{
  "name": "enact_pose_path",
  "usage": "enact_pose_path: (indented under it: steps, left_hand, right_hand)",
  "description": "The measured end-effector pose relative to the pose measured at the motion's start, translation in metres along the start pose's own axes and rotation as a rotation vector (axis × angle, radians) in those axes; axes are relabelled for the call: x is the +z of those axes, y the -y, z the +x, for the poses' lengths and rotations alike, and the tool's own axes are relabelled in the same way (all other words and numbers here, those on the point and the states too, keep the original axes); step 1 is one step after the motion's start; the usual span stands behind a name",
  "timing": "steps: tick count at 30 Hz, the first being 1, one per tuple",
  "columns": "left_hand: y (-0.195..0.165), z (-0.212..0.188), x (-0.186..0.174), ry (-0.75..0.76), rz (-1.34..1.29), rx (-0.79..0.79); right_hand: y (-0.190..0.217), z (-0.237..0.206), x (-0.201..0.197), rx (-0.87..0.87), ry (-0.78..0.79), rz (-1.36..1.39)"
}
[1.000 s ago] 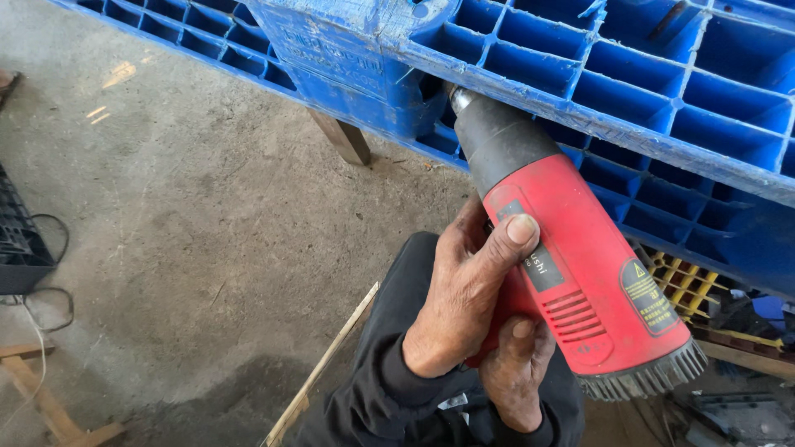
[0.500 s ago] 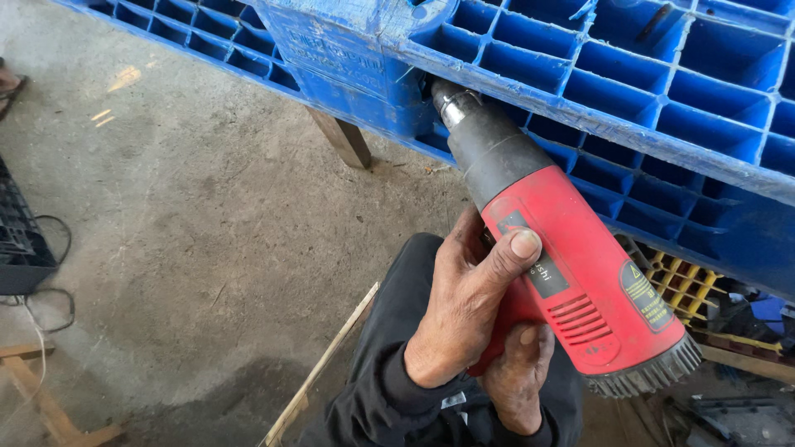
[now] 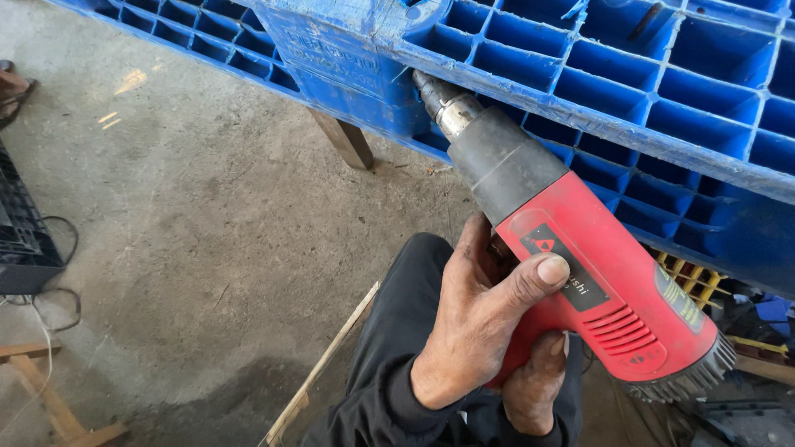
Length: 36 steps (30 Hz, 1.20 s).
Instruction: The person uses a soldering iron to melt and smooth a damaged area on a blue plastic crate. They then switch to a red heat gun to apply heat to the same spot, holding the crate steady with one hand while operating the tool with the other.
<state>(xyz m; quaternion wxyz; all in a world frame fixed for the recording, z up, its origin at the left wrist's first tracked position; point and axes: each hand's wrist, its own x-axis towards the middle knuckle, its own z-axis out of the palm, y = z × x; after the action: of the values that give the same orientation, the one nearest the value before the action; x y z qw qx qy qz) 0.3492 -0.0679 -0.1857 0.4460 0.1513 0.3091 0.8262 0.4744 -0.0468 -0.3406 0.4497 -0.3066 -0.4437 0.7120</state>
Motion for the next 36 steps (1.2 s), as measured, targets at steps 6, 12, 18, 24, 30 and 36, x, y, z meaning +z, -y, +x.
enact_pose_path:
  steps: [6, 12, 18, 24, 30, 36]
  left_hand:
    - [-0.001, 0.001, -0.001, 0.002, 0.017, 0.013]
    - [-0.004, -0.001, 0.0, 0.002, 0.029, 0.002]
    - [-0.01, -0.007, -0.001, -0.024, 0.047, -0.004]
    - [-0.015, -0.008, -0.007, 0.002, 0.017, -0.019]
    - [-0.017, -0.01, -0.013, 0.037, 0.014, -0.014]
    - [-0.014, -0.011, -0.025, 0.03, 0.032, 0.011]
  right_hand:
    - [0.001, -0.001, -0.002, 0.043, 0.066, 0.042]
    - [0.011, 0.002, 0.01, -0.005, 0.09, 0.013]
    - [0.038, 0.002, 0.042, -0.046, 0.187, 0.066]
    - [0.036, 0.002, 0.045, -0.046, 0.221, 0.1]
    - [0.009, -0.005, 0.025, -0.057, 0.211, 0.12]
    - [0.032, -0.002, 0.017, -0.259, 0.363, -0.401]
